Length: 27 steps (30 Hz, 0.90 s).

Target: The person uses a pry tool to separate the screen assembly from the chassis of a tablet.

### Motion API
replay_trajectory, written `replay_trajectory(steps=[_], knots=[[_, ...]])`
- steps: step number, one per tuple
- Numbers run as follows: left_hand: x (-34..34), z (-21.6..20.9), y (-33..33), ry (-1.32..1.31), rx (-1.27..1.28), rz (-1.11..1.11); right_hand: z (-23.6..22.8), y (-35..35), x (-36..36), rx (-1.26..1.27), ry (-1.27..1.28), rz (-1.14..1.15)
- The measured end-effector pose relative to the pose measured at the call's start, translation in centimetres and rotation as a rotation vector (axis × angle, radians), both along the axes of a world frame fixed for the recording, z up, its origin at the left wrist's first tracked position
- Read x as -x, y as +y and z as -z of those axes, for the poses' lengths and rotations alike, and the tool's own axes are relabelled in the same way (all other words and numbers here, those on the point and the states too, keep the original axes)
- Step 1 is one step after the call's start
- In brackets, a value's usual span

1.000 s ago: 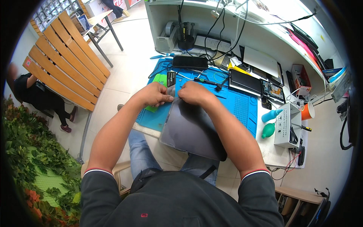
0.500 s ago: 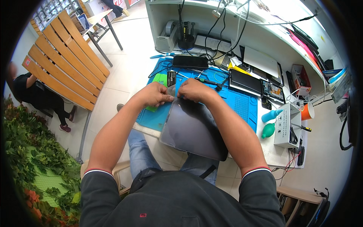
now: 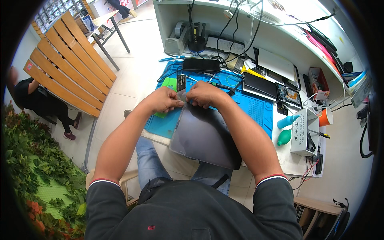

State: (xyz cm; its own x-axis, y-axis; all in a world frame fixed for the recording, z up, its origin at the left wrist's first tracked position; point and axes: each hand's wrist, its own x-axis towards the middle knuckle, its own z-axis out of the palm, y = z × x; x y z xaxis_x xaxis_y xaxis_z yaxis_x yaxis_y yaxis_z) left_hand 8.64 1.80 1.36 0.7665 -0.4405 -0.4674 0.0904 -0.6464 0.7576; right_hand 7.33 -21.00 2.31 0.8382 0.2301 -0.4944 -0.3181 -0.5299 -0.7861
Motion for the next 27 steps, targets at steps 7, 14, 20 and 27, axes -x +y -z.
replay_trajectory(steps=[7,14,20,27], knots=[[-0.1,0.2,0.0,0.000,0.001,0.007,0.1,-0.1,-0.1,0.025,-0.011,-0.017],[0.1,0.1,0.0,-0.009,0.011,-0.003,0.5,0.0,-0.5,0.060,0.035,-0.023],[-0.2,0.5,0.2,-0.008,0.020,0.003,0.3,0.5,-1.1,0.140,0.030,-0.065],[-0.1,0.4,0.4,-0.006,0.044,-0.020,-0.3,0.9,-1.1,0.198,0.019,-0.110]])
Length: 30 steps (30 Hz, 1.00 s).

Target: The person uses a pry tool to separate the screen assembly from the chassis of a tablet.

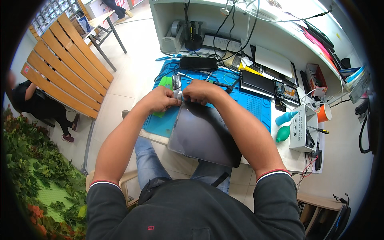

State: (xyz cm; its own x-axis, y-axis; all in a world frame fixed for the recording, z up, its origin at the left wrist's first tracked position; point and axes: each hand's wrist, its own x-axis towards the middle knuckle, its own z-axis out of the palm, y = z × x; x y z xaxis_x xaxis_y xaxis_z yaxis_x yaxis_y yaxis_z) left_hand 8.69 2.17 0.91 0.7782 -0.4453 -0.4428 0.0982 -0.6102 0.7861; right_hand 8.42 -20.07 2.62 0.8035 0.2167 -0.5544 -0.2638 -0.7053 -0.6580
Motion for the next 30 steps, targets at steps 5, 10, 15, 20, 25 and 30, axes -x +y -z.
replay_trajectory(steps=[5,10,15,20,25,30], knots=[[0.1,-0.2,0.0,0.008,-0.015,0.013,0.3,-0.2,-0.1,0.003,-0.003,0.019],[0.3,-0.1,0.1,-0.021,-0.030,0.026,0.5,-0.5,0.2,-0.040,-0.013,0.024],[0.3,0.2,0.2,-0.009,-0.013,0.013,1.9,-1.9,3.3,0.113,-0.440,-0.023],[0.8,-0.5,0.1,0.005,-0.008,-0.005,-0.2,-3.2,6.1,0.143,-0.397,-0.044],[0.9,-0.6,0.3,0.029,0.006,-0.011,-0.8,-2.9,6.8,0.184,-0.411,-0.033],[1.4,-0.6,0.2,0.046,0.026,-0.034,-1.6,-2.4,6.8,0.191,-0.397,-0.011]])
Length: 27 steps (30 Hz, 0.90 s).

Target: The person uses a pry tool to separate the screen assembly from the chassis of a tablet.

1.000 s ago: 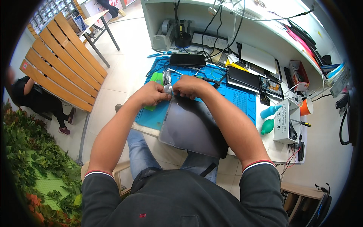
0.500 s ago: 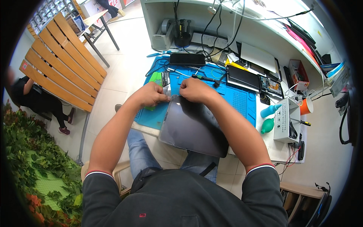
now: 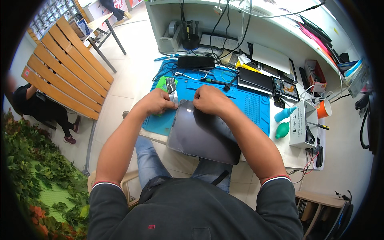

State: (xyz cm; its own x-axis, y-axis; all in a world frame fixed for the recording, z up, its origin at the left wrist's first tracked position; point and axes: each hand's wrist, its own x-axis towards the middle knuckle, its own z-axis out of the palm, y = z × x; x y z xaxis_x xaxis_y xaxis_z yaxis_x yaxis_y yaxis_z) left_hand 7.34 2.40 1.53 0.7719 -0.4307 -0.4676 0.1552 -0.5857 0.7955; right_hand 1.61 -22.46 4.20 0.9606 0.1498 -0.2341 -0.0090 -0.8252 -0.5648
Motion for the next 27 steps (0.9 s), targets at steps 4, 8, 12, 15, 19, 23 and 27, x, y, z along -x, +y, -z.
replay_trajectory(steps=[4,8,12,15,19,23,27], knots=[[0.5,-0.4,0.0,0.041,0.026,-0.041,-0.1,0.0,0.3,-0.040,-0.007,0.006],[0.4,0.1,0.3,0.035,0.000,-0.047,0.2,-0.3,0.6,-0.073,-0.003,0.005],[0.9,-0.8,0.1,0.058,-0.024,-0.030,1.2,-0.9,0.6,-0.057,-0.008,-0.008],[1.1,-1.0,0.2,0.051,-0.061,-0.024,0.4,-1.4,1.5,-0.105,-0.016,-0.004],[0.5,-1.1,0.4,0.015,-0.169,0.024,1.4,-4.2,4.3,0.007,-0.234,0.013],[0.6,-1.2,1.0,-0.084,-0.253,0.078,1.3,-7.5,8.4,0.059,-0.303,0.024],[-0.1,-2.2,1.6,-0.300,-0.369,0.074,2.3,-9.8,12.0,0.076,-0.448,0.024]])
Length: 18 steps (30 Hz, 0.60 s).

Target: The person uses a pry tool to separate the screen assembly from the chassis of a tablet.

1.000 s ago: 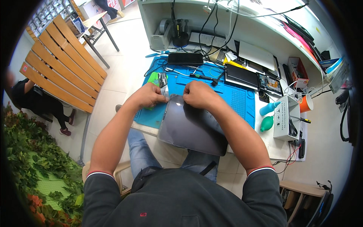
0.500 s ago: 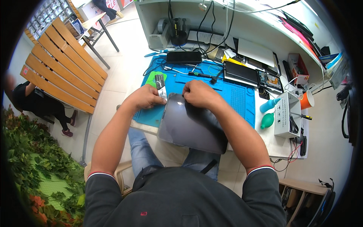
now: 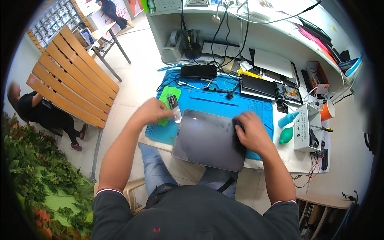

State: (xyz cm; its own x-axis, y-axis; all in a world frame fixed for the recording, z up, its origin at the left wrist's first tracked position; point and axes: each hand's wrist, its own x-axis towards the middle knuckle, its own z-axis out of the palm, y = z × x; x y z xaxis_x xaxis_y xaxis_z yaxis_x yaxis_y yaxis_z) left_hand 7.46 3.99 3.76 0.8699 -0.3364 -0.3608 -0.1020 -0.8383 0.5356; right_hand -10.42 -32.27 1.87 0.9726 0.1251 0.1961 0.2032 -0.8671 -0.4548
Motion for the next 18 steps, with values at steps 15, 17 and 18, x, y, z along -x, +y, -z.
replay_trajectory(steps=[15,17,18], knots=[[0.5,-2.0,-0.4,-0.183,-0.284,-0.041,0.8,0.7,-0.9,0.017,-0.080,0.100],[0.7,-2.1,-1.0,-0.184,-0.289,-0.043,0.8,0.5,-1.3,0.019,-0.053,0.098],[0.7,-2.1,-0.8,-0.205,-0.285,-0.051,0.8,0.4,-1.6,0.019,-0.041,0.099]])
